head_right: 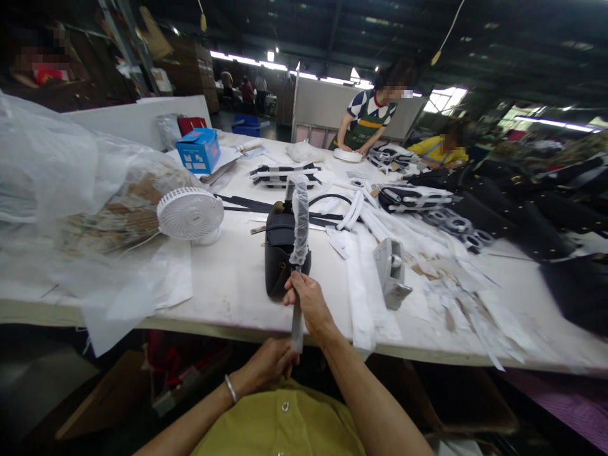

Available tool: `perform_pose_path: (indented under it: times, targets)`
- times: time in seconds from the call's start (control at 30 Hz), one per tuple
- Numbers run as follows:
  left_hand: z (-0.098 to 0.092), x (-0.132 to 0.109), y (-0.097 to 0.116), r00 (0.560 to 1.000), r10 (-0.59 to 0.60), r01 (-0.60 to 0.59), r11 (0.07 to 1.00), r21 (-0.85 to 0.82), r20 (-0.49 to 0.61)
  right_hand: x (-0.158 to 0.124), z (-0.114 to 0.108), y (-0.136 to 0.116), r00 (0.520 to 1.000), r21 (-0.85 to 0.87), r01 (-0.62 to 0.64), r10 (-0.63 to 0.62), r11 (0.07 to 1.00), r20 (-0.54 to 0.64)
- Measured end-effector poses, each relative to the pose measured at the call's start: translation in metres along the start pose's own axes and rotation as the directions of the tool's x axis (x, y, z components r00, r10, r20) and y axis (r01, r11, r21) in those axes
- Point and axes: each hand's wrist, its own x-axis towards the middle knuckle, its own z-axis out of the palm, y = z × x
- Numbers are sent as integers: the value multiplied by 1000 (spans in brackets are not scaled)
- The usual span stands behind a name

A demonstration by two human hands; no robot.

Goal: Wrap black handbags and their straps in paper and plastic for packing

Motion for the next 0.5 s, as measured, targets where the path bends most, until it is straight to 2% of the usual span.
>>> perform_pose_path:
  times: [0.07, 0.13, 0.2, 0.27, 0.3, 0.33, 0.37, 0.4, 0.43, 0.47, 0.5]
  targets:
    - [-8, -9, 7, 996, 26, -32, 997, 64, 89, -1, -9, -7, 999, -181, 0, 7, 984, 40]
    - [-24, -15, 31, 994, 49, -58, 994, 90, 98, -5, -18, -18, 998, -444, 54, -39, 894, 42]
    - [-45, -20, 69, 993, 115, -116, 974, 193, 20, -15, -22, -37, 980, -632, 150, -201, 760, -9]
    - [-65, -25, 115, 959, 265, -231, 937, 261, -103, -30, -19, -61, 916, -694, 254, -398, 673, -51]
    - [-74, -28, 138, 909, 374, -312, 903, 297, -184, -40, -15, -74, 877, -695, 313, -479, 648, -52]
    - [-81, -32, 159, 834, 484, -390, 857, 336, -266, -50, -10, -88, 837, -687, 381, -546, 619, -27]
    - [-87, -37, 179, 734, 586, -459, 800, 386, -343, -61, -4, -102, 793, -676, 455, -610, 580, 11]
    - [-91, -42, 196, 651, 662, -503, 743, 441, -373, -72, 3, -116, 742, -661, 531, -667, 531, 60]
    - [-94, -47, 210, 588, 720, -532, 688, 494, -369, -83, 9, -129, 687, -643, 600, -719, 476, 109]
    - [-96, -51, 221, 538, 757, -542, 648, 535, -372, -93, 15, -142, 632, -625, 658, -760, 421, 154]
    - [-98, -56, 229, 526, 766, -537, 636, 554, -370, -101, 21, -153, 578, -601, 709, -792, 369, 195]
